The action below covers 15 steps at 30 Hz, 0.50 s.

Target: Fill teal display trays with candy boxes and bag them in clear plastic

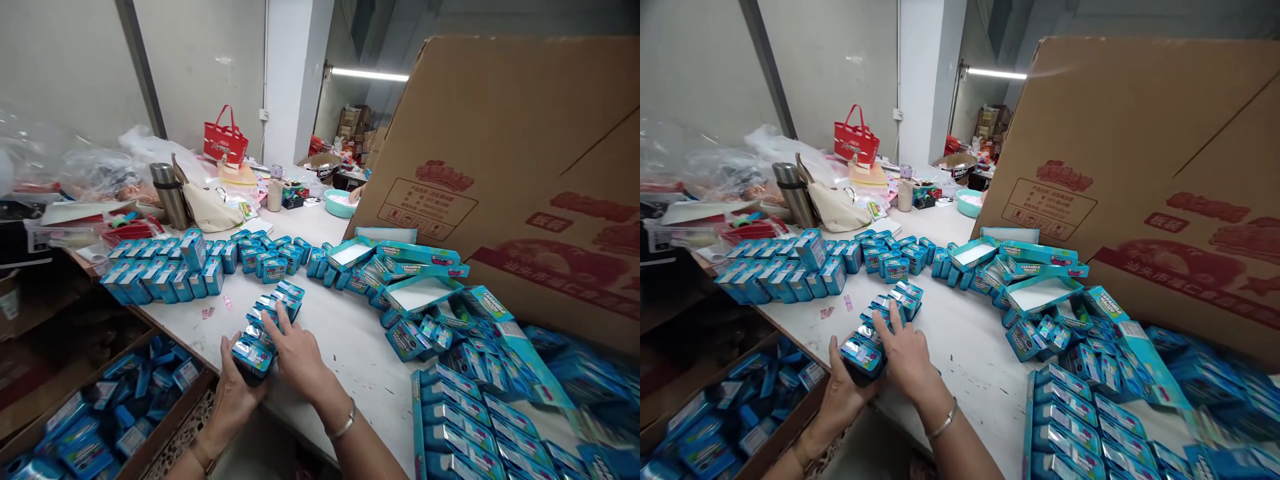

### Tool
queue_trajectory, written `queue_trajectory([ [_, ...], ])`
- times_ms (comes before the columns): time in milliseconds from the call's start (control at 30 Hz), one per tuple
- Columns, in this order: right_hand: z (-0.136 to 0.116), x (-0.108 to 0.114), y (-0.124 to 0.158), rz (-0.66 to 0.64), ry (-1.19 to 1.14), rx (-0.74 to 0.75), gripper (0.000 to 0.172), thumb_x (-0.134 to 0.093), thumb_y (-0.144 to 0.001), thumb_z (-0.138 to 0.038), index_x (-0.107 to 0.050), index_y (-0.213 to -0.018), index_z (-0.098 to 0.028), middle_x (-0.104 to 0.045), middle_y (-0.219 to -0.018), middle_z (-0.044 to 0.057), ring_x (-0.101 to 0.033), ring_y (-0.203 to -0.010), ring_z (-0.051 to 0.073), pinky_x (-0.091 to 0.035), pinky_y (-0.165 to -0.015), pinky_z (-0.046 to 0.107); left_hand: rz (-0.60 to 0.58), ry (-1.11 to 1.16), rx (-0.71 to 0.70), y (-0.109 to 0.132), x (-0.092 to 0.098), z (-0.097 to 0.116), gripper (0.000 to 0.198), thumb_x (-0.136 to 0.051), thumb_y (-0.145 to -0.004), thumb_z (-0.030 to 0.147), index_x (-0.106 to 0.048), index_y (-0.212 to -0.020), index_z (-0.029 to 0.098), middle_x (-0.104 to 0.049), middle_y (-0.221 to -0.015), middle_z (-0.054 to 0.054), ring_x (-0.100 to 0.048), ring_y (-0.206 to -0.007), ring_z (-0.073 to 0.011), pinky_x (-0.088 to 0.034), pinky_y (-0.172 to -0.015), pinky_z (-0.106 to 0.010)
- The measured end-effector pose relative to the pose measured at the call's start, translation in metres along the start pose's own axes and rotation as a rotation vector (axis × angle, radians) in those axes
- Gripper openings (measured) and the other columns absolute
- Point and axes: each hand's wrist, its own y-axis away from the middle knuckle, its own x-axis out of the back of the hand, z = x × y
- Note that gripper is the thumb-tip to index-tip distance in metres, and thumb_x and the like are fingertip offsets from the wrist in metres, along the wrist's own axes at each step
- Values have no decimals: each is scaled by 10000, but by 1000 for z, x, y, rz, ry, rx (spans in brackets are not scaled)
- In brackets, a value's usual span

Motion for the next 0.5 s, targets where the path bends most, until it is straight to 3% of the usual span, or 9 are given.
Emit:
queue_trajectory([
  [133,2,-9,-4,-58,12,-80,838,-552,-759,-85,-284,-1523,-304,-265,-1610,170,-654,-1027,297,-532,-799,419,6,13,61,-2,2,1,1245,-771,-717,316,147,-1551,205,-376,-1507,-237,-440,-1371,-383,-385,-1081,-586],
  [300,5,-16,-5,-75,-17,-33,872,-586,-774,-147,-214,-1539,-341,-210,-1630,138,-627,-1064,304,-540,-796,440,41,-69,111,-10,7,-5,1256,-796,-652,401,26,-1569,152,-409,-1478,-263,-468,-1336,-418,-428,-1041,-575],
  [400,4,-15,-6,-68,10,40,933,-621,-767,-176,-138,-1547,-344,-116,-1649,156,-617,-1066,310,-553,-777,456,80,-145,144,-19,24,-14,1294,-800,-615,488,5,-1569,148,-392,-1499,-265,-480,-1325,-431,-459,-1019,-570],
  [500,12,-14,-1,-58,63,-16,983,-643,-761,-181,-73,-1551,-312,-86,-1638,217,-629,-1011,309,-567,-690,436,168,-248,175,-34,50,-31,1330,-823,-562,533,-24,-1572,200,-444,-1485,-220,-566,-1232,-439,-529,-925,-593],
])
